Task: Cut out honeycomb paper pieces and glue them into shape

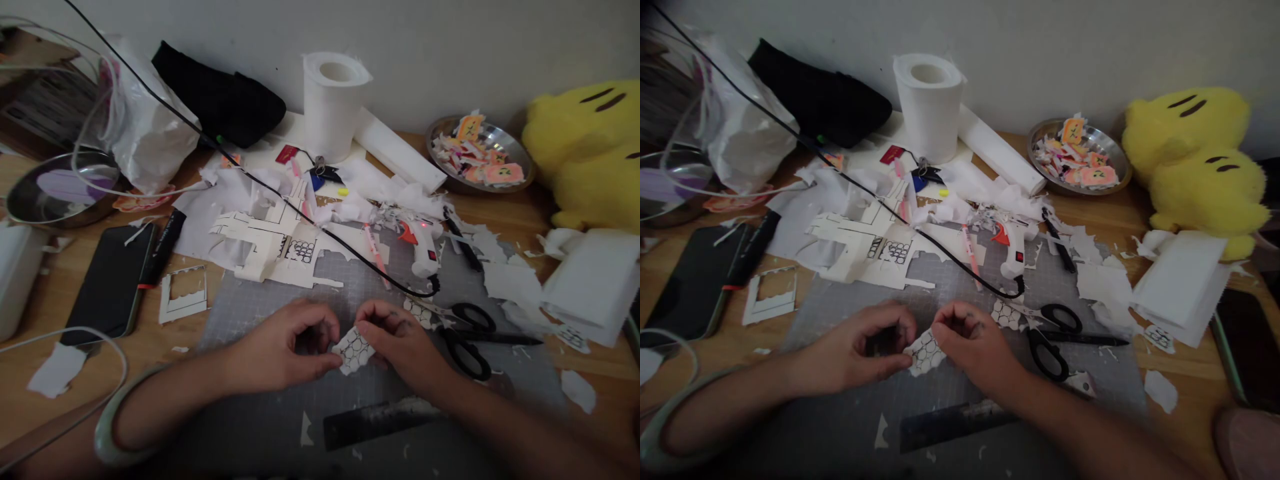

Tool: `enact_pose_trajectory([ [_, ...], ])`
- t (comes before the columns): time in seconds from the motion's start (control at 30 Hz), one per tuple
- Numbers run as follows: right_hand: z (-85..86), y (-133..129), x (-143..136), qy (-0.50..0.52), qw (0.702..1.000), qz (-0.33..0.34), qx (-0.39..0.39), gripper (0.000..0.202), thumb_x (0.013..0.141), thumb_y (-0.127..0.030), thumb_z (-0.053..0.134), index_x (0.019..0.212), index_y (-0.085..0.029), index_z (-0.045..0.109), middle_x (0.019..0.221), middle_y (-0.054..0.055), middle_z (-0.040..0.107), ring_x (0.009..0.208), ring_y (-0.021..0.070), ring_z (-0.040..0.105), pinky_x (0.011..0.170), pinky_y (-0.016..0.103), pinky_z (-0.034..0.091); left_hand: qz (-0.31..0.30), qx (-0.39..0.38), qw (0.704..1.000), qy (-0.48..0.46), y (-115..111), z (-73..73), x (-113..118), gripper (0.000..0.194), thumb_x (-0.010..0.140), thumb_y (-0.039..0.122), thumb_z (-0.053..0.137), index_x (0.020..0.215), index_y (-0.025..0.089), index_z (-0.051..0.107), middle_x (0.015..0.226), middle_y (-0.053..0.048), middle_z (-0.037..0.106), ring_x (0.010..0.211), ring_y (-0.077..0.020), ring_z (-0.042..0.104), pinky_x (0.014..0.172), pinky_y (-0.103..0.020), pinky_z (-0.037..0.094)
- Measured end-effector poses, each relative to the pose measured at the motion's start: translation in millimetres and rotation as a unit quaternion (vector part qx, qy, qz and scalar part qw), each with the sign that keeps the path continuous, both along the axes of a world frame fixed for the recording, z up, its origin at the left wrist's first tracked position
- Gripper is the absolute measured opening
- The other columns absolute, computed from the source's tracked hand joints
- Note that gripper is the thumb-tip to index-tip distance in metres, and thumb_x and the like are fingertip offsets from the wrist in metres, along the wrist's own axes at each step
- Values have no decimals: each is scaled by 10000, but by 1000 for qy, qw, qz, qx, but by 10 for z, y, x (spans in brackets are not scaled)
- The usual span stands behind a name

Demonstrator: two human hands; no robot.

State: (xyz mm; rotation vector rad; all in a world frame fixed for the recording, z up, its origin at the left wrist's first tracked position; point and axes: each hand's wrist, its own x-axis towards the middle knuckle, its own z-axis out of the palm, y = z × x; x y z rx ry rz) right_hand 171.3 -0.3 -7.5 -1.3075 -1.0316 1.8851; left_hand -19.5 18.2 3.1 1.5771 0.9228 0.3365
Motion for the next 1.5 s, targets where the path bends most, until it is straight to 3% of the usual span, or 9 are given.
enact_pose_trajectory([
  [0.43,-39,-22,9,15,1000,22,2,273,750,-438,649,780,-177,578,625,-43,473,485,63,390,411,180,320,-16,62,998,20,15,-14,21,111,810,245,515,722,178,516,629,45,493,587,-93,446,565,-203,351],
  [0.6,-12,-3,14,37,998,49,-12,284,738,-448,626,823,-184,563,637,-49,470,452,59,381,408,192,338,8,27,1000,-2,21,-23,19,125,821,253,503,724,174,510,641,46,482,587,-90,433,548,-196,348],
  [0.8,-11,-26,-1,-24,996,72,36,197,765,-357,611,707,-180,549,557,-65,395,477,62,324,424,194,268,14,18,1000,0,16,-21,30,125,809,255,514,717,171,506,636,47,474,585,-90,424,544,-198,341],
  [0.97,-36,-76,-27,-25,998,47,44,176,772,-325,602,690,-184,538,559,-66,389,484,63,301,441,199,257,9,23,1000,-1,11,-40,35,116,791,252,513,706,174,499,613,53,465,565,-86,418,533,-198,336],
  [1.27,-40,-90,-51,-28,997,54,54,141,767,-289,585,695,-174,546,606,-49,462,555,74,390,511,193,312,-5,54,998,40,5,-48,21,109,758,271,579,717,176,544,637,47,496,610,-101,459,577,-214,349],
  [1.4,-55,-91,-41,-33,996,50,62,131,768,-292,578,704,-181,551,602,-51,457,547,76,383,504,196,305,7,26,999,23,-9,-39,37,116,752,270,598,732,179,529,635,50,481,600,-101,441,562,-216,341],
  [1.5,-56,-80,-43,-45,997,39,42,167,753,-326,597,687,-187,531,571,-64,414,496,68,332,459,199,274,59,-26,997,-47,-22,-60,36,136,759,263,599,803,184,498,679,45,470,618,-102,439,553,-212,361],
])
